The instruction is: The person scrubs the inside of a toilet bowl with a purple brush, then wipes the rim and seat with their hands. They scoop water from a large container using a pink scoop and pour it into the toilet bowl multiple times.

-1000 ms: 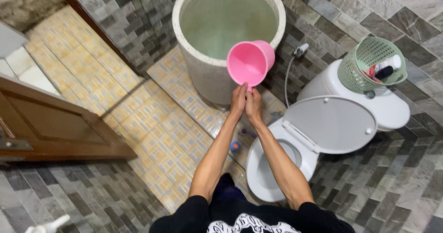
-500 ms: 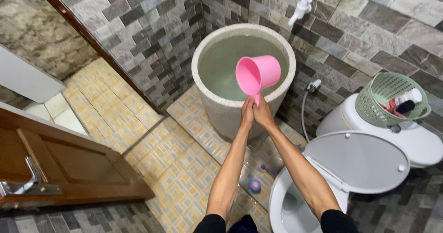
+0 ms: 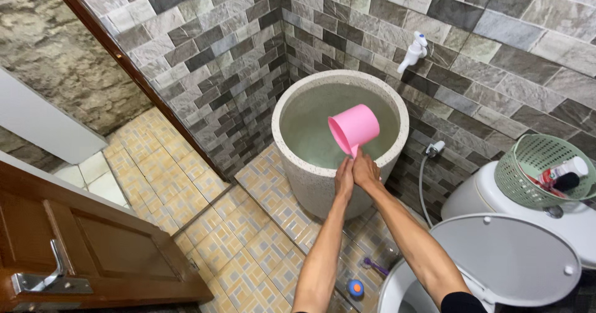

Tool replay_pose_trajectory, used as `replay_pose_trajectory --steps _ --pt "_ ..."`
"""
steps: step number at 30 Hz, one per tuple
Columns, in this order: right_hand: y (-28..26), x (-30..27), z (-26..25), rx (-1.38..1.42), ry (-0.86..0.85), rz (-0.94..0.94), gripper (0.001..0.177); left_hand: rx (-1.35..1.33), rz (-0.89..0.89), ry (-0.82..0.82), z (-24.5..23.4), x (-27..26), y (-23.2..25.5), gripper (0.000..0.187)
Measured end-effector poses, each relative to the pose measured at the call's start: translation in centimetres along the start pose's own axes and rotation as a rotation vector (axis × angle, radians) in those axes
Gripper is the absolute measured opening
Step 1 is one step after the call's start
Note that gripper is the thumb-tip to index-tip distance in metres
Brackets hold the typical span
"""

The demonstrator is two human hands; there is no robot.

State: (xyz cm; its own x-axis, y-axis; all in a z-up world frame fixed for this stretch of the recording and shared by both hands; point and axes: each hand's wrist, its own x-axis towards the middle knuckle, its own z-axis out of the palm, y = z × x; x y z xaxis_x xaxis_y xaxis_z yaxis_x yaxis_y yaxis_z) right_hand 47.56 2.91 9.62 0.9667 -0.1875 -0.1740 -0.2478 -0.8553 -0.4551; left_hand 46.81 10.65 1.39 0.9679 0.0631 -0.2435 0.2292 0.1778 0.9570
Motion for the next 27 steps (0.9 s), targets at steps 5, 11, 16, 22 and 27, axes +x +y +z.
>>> replay_pose_trajectory --steps 5,11,16,22,27 --pt "1.0 2.4 2.1 -0.036 -0.017 0.031 0.048 -0.025 -0.007 0.014 0.5 0.2 -0.7 0.063" --pt "2.5 4.7 4.4 -0.146 -0.002 -0.036 0.049 -0.084 -0.028 -0.058 0.3 0.7 -0.6 0.067" --pt "2.0 5.5 3.9 -0.104 -0.039 -0.028 0.047 -0.087 0.069 -0.077 0.6 -1.0 0.9 0.074" --pt "1.5 6.0 1.8 -0.176 -0.181 -0.063 0.047 -0.061 0.041 -0.103 0.4 -1.9 2.2 0.083" --pt "1.0 6.0 0.0 -0.176 -0.29 -0.086 0.046 -0.126 0.051 -0.153 0.4 -1.6 2.3 0.084"
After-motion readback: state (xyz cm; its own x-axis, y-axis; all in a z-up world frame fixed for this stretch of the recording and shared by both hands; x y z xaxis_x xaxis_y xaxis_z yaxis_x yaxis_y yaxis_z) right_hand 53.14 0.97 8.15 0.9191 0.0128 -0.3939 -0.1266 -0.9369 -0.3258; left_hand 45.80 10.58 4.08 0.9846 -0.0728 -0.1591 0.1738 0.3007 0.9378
